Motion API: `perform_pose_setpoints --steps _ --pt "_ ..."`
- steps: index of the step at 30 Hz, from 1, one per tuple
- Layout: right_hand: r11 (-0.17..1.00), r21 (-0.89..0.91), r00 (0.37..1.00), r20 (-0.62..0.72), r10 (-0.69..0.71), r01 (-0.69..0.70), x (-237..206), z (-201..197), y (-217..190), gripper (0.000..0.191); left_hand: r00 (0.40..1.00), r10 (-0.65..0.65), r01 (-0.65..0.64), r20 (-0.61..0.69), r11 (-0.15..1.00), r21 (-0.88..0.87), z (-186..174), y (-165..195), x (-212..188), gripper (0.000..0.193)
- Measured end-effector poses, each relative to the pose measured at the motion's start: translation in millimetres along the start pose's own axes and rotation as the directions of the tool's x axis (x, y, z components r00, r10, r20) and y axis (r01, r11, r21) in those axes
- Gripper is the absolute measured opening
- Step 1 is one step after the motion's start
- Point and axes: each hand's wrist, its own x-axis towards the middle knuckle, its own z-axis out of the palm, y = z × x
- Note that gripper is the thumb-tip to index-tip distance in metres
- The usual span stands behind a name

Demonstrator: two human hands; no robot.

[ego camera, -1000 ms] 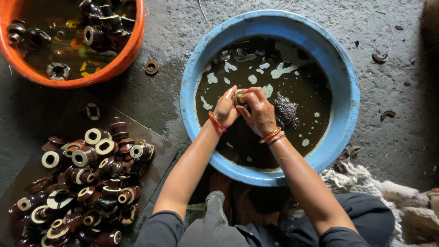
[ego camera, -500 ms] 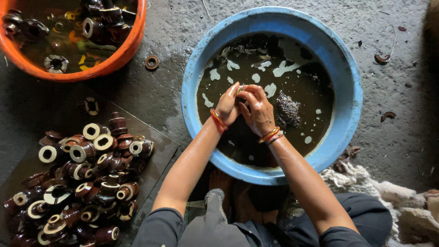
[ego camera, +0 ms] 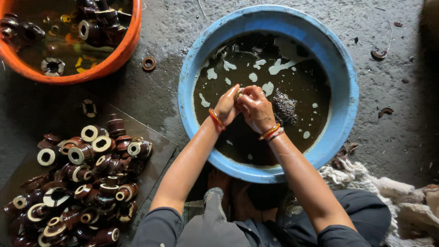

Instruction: The person sits on the floor and washes small dark wooden parts with a sponge in a blue basin of soapy water. They pick up each part, scrub it, rinse it, and place it on a cardboard sheet next to the basin.

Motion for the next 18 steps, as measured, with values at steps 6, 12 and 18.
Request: perform_pose_setpoints --steps 6,12,18 --pt "0.994 0.089 0.997 -0.042 0.070 -0.066 0.4 -0.1 -1.3 0.028 0.979 0.107 -0.069 0.174 0.975 -0.212 -7.5 0.2 5.1 0.041" --pt "0.996 0.081 0.997 -0.081 -0.017 0.024 0.9 2.6 -4.0 0.028 0.996 0.058 -0.050 0.068 0.992 -0.118 -1.0 3.6 1.3 0.043" --pt "0.996 0.076 0.996 -0.079 -0.034 0.040 1.1 -0.8 -2.5 0.026 0.998 0.032 -0.030 0.047 0.998 -0.053 -0.8 3.5 1.1 0.042"
